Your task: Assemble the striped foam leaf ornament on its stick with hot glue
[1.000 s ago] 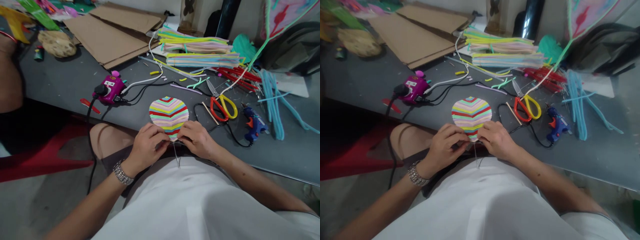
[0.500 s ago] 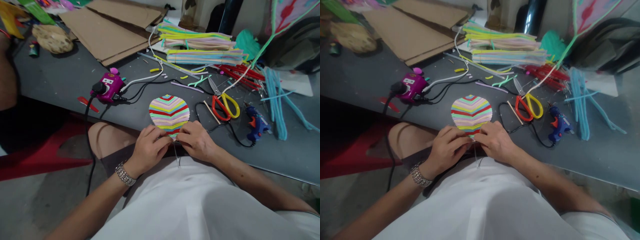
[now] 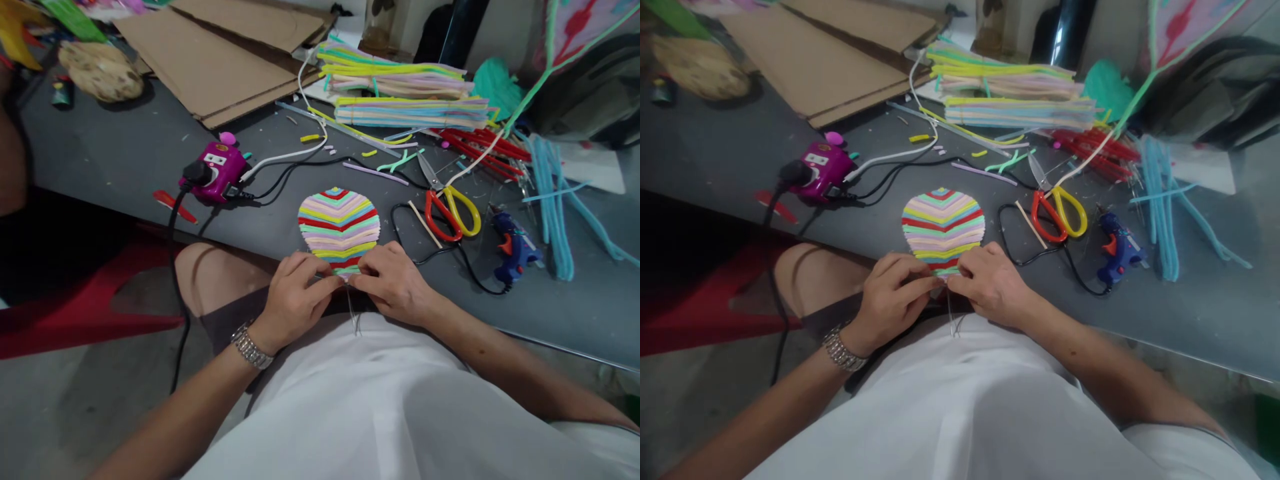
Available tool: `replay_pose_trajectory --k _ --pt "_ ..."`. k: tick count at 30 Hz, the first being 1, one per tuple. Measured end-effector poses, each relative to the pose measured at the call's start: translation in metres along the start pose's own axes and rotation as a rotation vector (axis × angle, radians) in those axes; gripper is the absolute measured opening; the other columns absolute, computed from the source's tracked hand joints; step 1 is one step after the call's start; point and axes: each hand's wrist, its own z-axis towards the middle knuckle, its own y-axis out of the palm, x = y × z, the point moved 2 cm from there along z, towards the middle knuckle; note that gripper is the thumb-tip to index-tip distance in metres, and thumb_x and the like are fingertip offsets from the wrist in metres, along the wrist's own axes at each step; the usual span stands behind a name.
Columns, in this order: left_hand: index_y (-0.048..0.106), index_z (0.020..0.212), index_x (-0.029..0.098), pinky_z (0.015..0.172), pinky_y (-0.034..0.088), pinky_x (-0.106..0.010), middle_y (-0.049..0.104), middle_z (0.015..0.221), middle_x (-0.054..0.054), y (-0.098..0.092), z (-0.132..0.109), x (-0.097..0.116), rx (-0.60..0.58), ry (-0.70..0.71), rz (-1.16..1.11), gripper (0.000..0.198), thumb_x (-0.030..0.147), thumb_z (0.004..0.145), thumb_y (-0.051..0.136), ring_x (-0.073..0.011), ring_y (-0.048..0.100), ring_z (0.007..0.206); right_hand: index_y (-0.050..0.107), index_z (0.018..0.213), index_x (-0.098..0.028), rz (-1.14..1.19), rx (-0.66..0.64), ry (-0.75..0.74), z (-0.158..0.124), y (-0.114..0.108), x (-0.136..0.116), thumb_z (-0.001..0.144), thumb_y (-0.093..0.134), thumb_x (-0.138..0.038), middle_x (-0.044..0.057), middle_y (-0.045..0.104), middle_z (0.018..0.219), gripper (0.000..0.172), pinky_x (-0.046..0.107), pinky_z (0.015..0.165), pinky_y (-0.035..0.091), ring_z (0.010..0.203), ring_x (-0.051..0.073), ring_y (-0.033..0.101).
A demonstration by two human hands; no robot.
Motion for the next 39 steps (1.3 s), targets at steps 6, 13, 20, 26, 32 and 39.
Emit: replay_pose_trajectory --k 6,13,20,26,32,39 --pt "0.073 0.096 0.021 0.078 0.048 -0.037 0.071 0.093 -0.007 0.000 0.001 0.000 0.009 0.059 0.058 0.016 0.008 0.091 0.065 -0.0227 0.057 0.091 0.074 0.088 -0.022 -0.089 0.014 -0.051 0.002 -0.002 -0.004 0.098 0.050 -0.009 0.004 0.059 0.079 0.029 0.036 0.074 0.027 0.078 0.019 0.046" --pt "0.072 0.091 0.023 0.076 0.044 -0.035 0.071 0.093 -0.005 -0.001 0.001 -0.001 0.004 0.108 0.137 0.012 0.012 0.092 0.068 -0.0217 0.058 0.093 0.072 0.089 -0.023 -0.215 -0.002 -0.090 0.004 -0.003 -0.010 0.101 0.052 -0.014 0.003 0.060 0.078 0.025 0.037 0.076 0.027 0.080 0.020 0.045" --pt "0.070 0.088 0.022 0.075 0.042 -0.035 0.072 0.094 -0.005 0.002 0.001 -0.003 0.021 0.132 0.134 0.009 0.014 0.092 0.069 -0.0208 0.059 0.092 0.072 0.093 -0.021 -0.219 0.012 -0.098 -0.001 -0.003 -0.012 0.101 0.052 -0.013 0.005 0.061 0.080 0.023 0.038 0.077 0.029 0.082 0.021 0.045" --pt "0.069 0.094 0.020 0.078 0.047 -0.036 0.073 0.095 -0.005 0.006 -0.003 -0.003 0.087 0.132 0.077 0.012 0.010 0.088 0.072 -0.0221 0.061 0.094 0.073 0.093 -0.018 -0.122 0.051 -0.013 -0.003 -0.001 -0.009 0.102 0.048 -0.012 0.006 0.064 0.088 0.028 0.036 0.077 0.029 0.083 0.020 0.047" --pt "0.069 0.100 0.022 0.081 0.049 -0.036 0.074 0.096 -0.005 0.010 -0.007 -0.004 0.136 0.117 0.065 0.019 0.010 0.087 0.074 -0.0220 0.061 0.095 0.073 0.087 -0.020 -0.114 0.056 -0.018 -0.002 0.000 -0.007 0.101 0.050 -0.011 0.005 0.063 0.084 0.029 0.036 0.075 0.028 0.080 0.019 0.047" --pt "0.070 0.098 0.023 0.080 0.045 -0.037 0.074 0.096 -0.005 0.010 -0.006 -0.005 0.126 0.133 0.093 0.013 0.014 0.090 0.073 -0.0224 0.061 0.096 0.072 0.090 -0.021 -0.196 0.029 -0.076 0.000 -0.001 -0.010 0.101 0.050 -0.011 0.005 0.062 0.082 0.026 0.037 0.076 0.028 0.082 0.020 0.046"
